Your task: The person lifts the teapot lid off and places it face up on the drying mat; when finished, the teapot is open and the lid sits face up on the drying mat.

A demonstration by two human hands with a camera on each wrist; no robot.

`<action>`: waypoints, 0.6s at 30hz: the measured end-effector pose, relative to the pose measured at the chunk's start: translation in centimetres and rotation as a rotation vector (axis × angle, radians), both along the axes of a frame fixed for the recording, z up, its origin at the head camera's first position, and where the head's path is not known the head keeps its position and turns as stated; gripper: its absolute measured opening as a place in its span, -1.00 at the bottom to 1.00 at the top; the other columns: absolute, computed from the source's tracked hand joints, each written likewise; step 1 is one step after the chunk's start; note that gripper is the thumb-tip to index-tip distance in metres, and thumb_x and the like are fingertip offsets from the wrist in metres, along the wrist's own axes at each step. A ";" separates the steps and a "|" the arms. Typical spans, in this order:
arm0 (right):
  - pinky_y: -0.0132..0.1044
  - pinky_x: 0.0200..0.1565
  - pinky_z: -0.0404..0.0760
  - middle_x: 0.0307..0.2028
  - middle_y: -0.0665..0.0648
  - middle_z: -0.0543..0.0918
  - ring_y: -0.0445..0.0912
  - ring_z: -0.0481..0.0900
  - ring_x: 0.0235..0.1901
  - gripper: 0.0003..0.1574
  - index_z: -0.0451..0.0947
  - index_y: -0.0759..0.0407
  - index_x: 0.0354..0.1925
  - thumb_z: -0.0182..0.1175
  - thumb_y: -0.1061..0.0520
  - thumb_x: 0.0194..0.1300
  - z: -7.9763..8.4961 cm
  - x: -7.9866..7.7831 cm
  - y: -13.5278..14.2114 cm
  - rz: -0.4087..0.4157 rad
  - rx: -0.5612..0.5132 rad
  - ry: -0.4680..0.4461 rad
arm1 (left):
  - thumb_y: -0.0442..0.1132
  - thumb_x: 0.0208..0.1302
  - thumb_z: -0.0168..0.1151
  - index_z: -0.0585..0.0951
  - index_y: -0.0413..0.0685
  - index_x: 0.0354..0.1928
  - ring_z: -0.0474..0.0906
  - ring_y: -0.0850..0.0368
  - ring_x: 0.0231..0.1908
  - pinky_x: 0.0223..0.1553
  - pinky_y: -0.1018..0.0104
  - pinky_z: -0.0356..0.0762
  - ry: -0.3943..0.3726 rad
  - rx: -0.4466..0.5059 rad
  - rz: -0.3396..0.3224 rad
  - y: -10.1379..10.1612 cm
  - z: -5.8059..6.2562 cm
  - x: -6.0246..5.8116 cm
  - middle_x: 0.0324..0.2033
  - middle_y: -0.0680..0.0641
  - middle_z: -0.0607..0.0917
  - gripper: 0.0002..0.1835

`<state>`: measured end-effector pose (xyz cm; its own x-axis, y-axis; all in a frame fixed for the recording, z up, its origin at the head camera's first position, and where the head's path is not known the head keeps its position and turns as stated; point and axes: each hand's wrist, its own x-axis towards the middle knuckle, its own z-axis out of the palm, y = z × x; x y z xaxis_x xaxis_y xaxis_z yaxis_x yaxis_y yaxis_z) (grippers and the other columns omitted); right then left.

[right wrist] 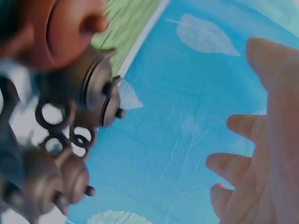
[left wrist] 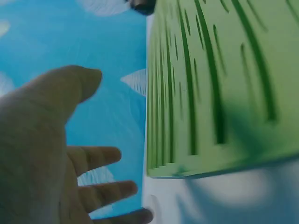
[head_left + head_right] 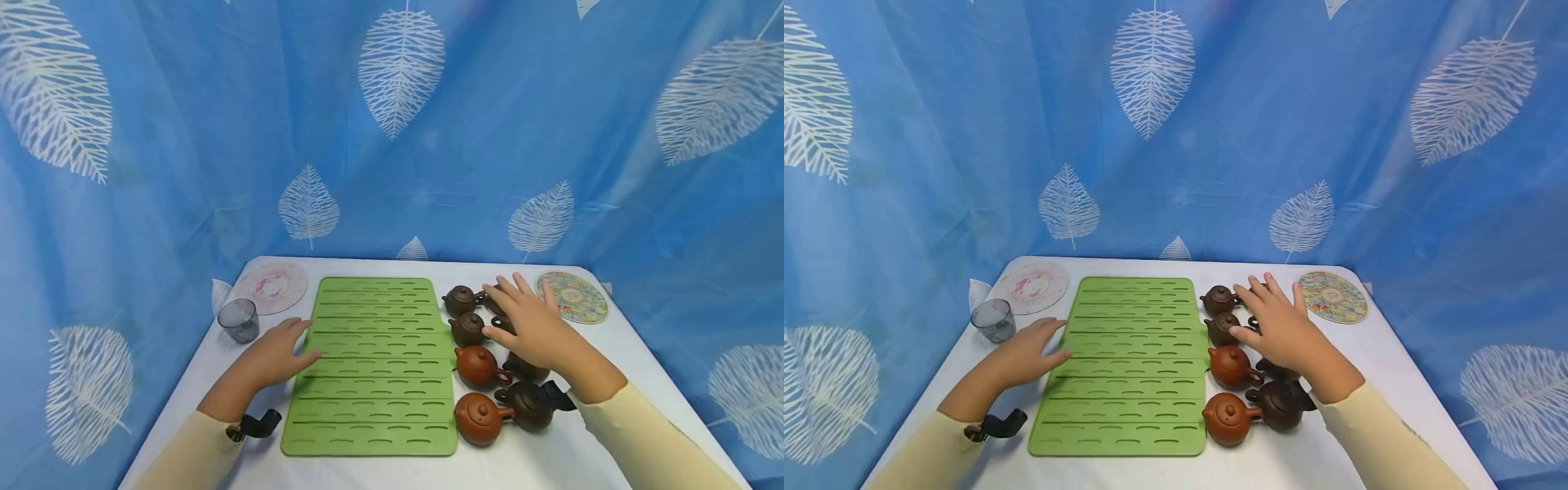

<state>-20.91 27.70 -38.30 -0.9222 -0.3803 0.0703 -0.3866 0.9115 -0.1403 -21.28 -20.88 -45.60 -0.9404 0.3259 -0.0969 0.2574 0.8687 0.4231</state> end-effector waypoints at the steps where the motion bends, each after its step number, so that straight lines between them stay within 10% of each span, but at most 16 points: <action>1: 0.60 0.44 -0.38 0.65 0.30 0.06 0.35 -0.18 0.65 0.08 0.09 -0.05 0.67 0.11 -0.49 0.45 -0.1 0.5 0.1 -0.001 -0.050 -0.015 | 0.24 0.49 0.19 0.28 -0.14 0.59 0.20 -0.45 0.51 0.39 -0.43 0.29 -0.017 0.044 0.010 -0.2 -0.6 0.1 0.55 -0.38 0.25 -0.15; 18: 0.55 0.32 0.30 0.57 0.27 0.24 0.37 0.21 0.53 -0.05 0.21 0.00 0.61 0.36 -0.12 0.43 -4.4 6.8 0.0 -0.060 -0.379 -0.069 | -0.02 0.49 0.30 0.43 -0.23 0.47 0.27 -0.43 0.48 0.44 -0.39 0.25 0.097 0.328 0.042 -0.2 -6.6 -0.3 0.45 -0.38 0.40 -0.34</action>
